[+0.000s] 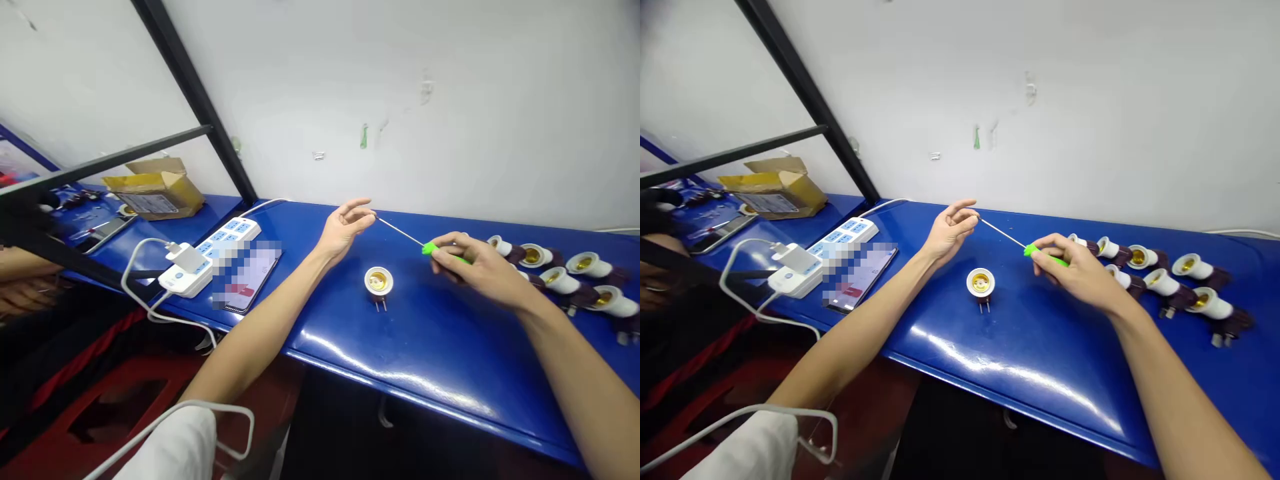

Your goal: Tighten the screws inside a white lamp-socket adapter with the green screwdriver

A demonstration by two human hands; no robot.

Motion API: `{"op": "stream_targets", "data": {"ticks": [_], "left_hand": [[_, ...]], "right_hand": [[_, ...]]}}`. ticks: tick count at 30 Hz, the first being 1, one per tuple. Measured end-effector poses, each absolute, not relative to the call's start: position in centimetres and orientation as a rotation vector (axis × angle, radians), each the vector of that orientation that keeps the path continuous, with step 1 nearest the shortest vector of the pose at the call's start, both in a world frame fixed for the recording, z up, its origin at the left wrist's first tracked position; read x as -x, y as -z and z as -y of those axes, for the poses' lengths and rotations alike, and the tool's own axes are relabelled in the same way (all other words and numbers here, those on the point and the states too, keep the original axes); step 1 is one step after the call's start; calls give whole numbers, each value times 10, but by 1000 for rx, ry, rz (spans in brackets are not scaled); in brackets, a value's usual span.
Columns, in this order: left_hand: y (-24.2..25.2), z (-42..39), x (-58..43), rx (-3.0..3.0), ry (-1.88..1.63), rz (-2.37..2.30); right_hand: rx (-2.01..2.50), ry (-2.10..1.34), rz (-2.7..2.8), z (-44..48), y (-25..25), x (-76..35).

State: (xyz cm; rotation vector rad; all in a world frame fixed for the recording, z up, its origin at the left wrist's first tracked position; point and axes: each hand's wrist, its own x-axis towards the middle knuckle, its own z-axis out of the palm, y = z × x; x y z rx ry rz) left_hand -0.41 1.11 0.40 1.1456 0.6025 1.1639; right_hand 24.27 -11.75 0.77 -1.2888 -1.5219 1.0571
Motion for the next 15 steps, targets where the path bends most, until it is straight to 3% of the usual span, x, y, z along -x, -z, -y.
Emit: {"op": "stream_targets", "data": {"ticks": [15], "left_hand": [[-1, -8, 4, -1195, -1131, -587]], "right_hand": [[1376, -1052, 1514, 123, -8, -247]]}}
